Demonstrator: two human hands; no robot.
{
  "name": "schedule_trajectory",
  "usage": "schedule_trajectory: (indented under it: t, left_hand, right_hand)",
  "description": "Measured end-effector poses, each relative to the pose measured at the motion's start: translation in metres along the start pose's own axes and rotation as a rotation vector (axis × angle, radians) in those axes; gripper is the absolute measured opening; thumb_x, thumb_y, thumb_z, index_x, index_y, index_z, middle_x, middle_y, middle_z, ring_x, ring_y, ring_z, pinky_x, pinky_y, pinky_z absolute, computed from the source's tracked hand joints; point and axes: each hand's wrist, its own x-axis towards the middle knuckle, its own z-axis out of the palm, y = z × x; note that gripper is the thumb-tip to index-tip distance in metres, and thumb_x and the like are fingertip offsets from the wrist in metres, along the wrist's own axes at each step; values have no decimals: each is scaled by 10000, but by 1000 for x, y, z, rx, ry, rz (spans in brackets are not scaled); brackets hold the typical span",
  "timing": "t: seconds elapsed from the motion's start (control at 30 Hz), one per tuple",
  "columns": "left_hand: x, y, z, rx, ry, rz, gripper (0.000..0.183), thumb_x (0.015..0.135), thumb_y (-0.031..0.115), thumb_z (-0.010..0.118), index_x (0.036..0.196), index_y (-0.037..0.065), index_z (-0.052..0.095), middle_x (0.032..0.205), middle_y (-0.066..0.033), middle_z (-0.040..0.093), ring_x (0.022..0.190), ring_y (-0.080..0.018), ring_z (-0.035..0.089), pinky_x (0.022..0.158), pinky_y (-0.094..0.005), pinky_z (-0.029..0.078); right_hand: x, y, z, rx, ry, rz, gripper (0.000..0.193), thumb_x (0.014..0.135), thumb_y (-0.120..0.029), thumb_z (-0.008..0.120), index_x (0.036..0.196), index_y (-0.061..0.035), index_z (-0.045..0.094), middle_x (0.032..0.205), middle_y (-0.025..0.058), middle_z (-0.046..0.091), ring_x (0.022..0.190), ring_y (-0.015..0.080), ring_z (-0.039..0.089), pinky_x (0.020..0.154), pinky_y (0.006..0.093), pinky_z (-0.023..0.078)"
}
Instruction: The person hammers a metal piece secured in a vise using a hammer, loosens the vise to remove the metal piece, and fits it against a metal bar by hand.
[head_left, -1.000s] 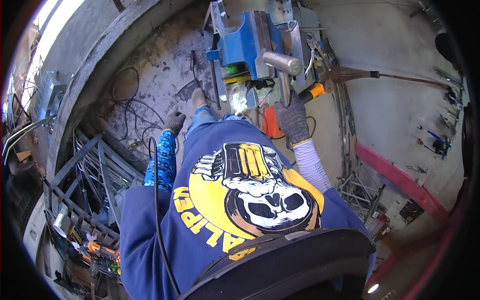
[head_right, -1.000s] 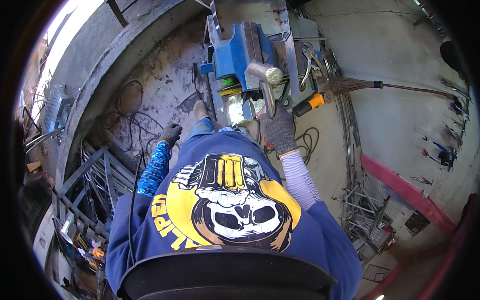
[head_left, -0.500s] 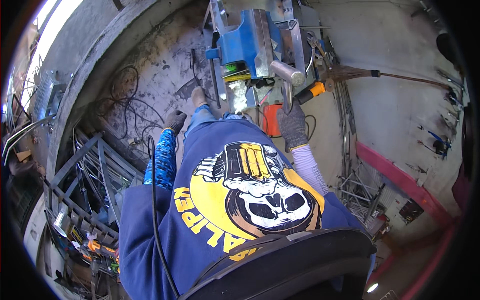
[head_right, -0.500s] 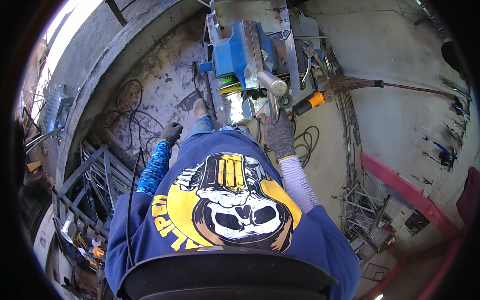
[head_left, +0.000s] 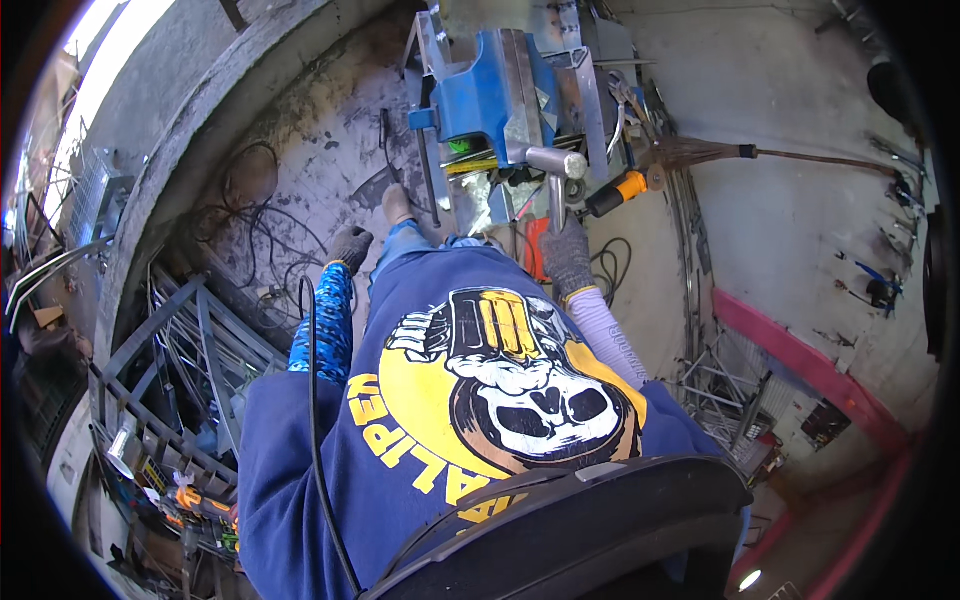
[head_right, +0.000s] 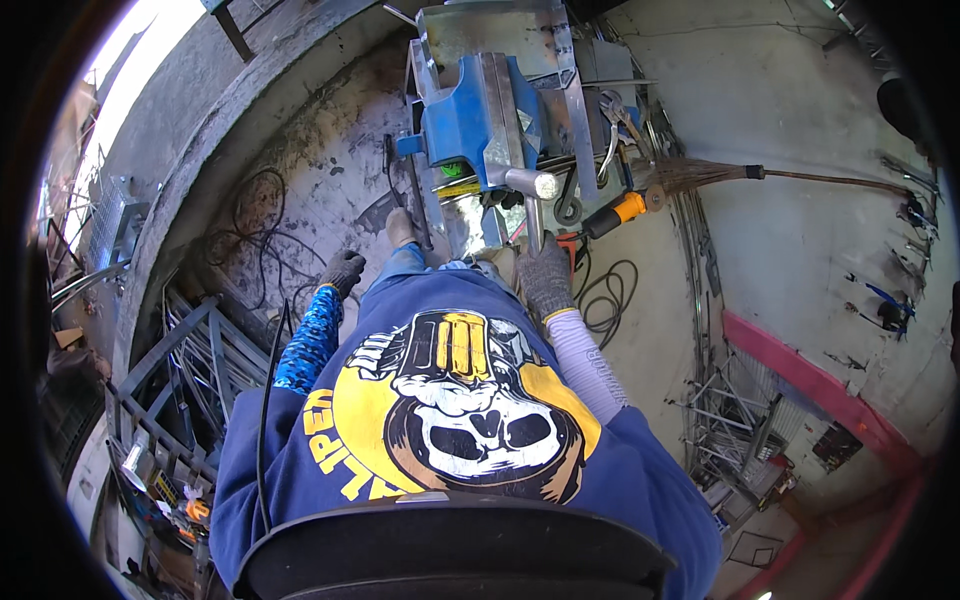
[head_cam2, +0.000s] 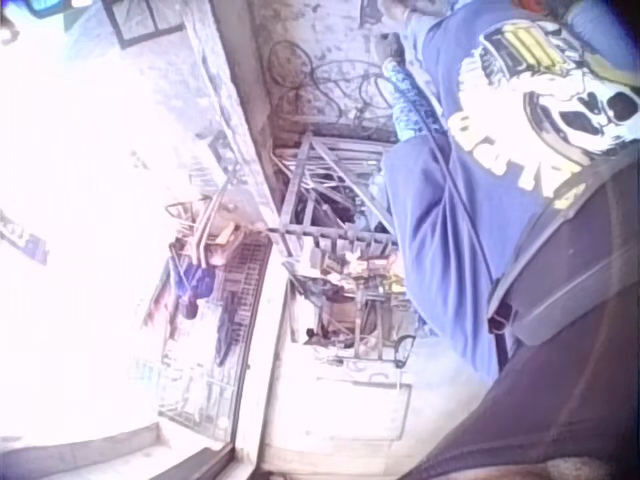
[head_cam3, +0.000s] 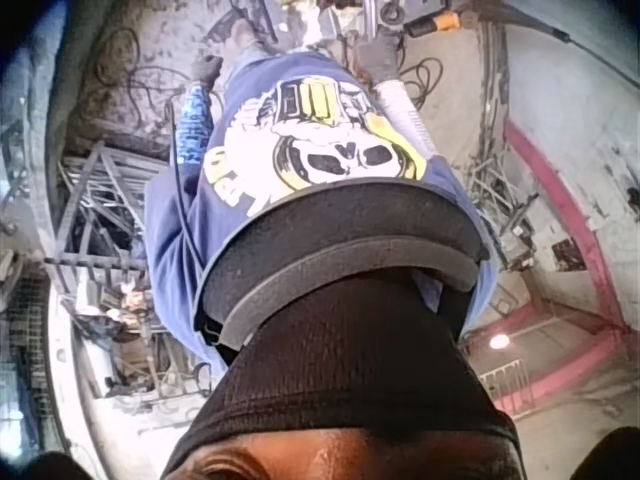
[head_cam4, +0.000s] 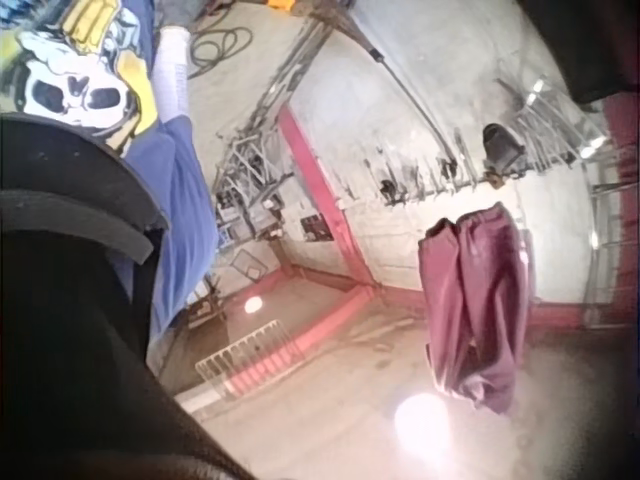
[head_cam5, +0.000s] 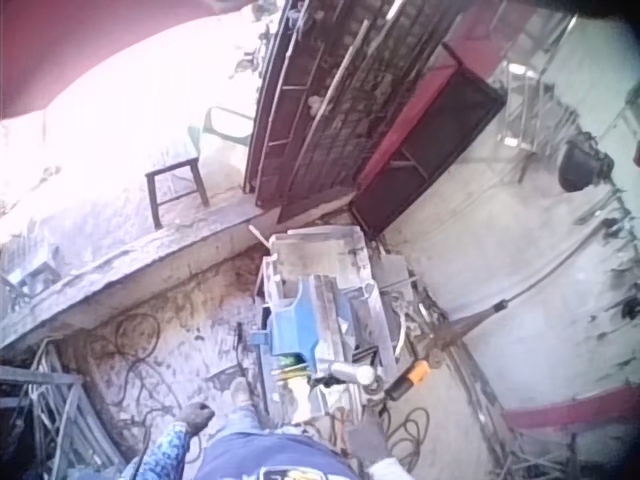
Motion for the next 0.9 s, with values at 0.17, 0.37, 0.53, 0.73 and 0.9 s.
schedule_trajectory:
  t: [0.17, 0.37, 0.53, 0.73, 0.9]
  left_hand:
    - [-5, 6, 1, 10, -2, 8, 454, 866, 353, 626, 1134, 2, 729, 1117, -242, 727, 1078, -364, 690, 949, -434, 512]
    - [-2, 18, 3, -30, -4, -12, 432, 873, 329, 625, 1121, -10, 729, 1097, -248, 729, 1066, -358, 694, 943, -437, 514]
    - [-1, 15, 8, -31, 10, 26, 445, 865, 330, 609, 1100, -31, 723, 1073, -267, 726, 1042, -392, 693, 927, -442, 519]
    - [-2, 15, 8, -12, 27, 80, 355, 902, 249, 601, 1078, -44, 697, 855, -111, 695, 675, -198, 630, 632, -359, 522]
    - [-9, 3, 5, -93, 10, -40, 449, 874, 329, 604, 1152, -6, 713, 1114, -253, 722, 1056, -373, 692, 927, -437, 525]
  right_hand:
    - [-4, -18, -23, 38, 10, 49, 384, 890, -255, 664, 1099, 55, 575, 966, 313, 669, 957, 465, 668, 822, 514, 527]
    - [16, -14, -9, -182, -4, -104, 346, 872, -208, 659, 1100, 38, 573, 988, 296, 672, 968, 468, 666, 819, 508, 531]
    - [18, -48, -27, -23, 21, -137, 361, 846, -161, 631, 1137, 41, 560, 985, 310, 656, 966, 481, 655, 830, 511, 530]
    - [41, -36, -30, -85, 26, -123, 357, 847, -164, 644, 1137, 28, 563, 1000, 302, 658, 983, 479, 651, 850, 522, 527]
    - [47, -30, -25, -86, 99, -185, 383, 848, -144, 656, 1183, 22, 569, 1046, 298, 650, 1021, 469, 638, 880, 528, 523]
